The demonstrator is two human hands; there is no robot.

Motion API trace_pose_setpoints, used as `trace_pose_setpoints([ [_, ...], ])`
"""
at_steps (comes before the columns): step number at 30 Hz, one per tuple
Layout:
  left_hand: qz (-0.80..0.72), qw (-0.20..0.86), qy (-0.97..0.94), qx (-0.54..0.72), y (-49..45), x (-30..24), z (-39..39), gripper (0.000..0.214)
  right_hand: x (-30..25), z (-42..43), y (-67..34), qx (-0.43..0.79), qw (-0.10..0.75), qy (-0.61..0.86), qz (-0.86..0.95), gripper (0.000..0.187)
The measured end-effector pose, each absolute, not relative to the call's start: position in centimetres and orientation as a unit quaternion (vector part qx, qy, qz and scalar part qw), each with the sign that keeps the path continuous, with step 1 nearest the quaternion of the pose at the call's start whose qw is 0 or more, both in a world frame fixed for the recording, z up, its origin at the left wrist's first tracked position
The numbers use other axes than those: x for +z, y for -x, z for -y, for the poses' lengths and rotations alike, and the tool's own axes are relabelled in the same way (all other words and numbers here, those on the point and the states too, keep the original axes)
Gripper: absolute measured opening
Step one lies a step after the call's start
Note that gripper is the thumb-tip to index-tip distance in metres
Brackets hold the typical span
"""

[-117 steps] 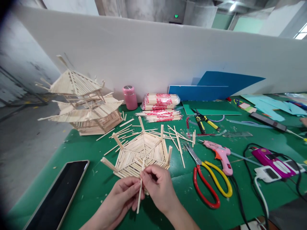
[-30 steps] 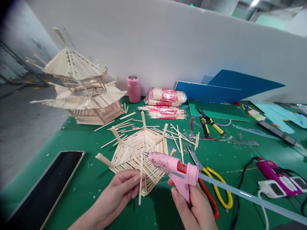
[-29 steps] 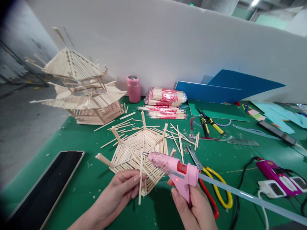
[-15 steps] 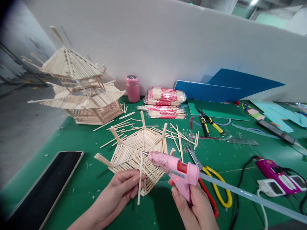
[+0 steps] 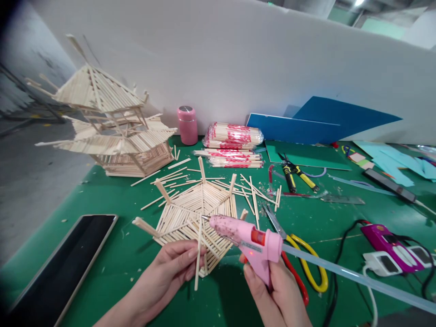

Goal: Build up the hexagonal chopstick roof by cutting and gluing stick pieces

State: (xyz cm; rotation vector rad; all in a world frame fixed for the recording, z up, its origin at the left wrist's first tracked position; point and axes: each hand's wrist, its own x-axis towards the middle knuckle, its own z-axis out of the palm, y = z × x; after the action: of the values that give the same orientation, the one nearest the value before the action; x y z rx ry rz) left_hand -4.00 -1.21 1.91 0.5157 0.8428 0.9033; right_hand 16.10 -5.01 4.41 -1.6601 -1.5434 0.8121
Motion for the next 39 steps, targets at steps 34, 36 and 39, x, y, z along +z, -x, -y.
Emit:
trace_pose_setpoints([
  [34,-0.375,0.794,-0.233,0.419,3.9,1.5,1.4,0.011,4.6,5.4,-16.9,0.248,0.331,0.624,0.663,0.023],
  [36,-0.373,0.793,-0.236,0.419,3.9,1.6,1.3,0.011,4.5,5.2,-17.0,0.244,0.326,0.622,0.669,0.023],
  [39,-0.377,0.794,-0.231,0.418,3.8,1.7,1.3,0.010,4.6,5.2,-17.0,0.256,0.311,0.617,0.676,0.023],
])
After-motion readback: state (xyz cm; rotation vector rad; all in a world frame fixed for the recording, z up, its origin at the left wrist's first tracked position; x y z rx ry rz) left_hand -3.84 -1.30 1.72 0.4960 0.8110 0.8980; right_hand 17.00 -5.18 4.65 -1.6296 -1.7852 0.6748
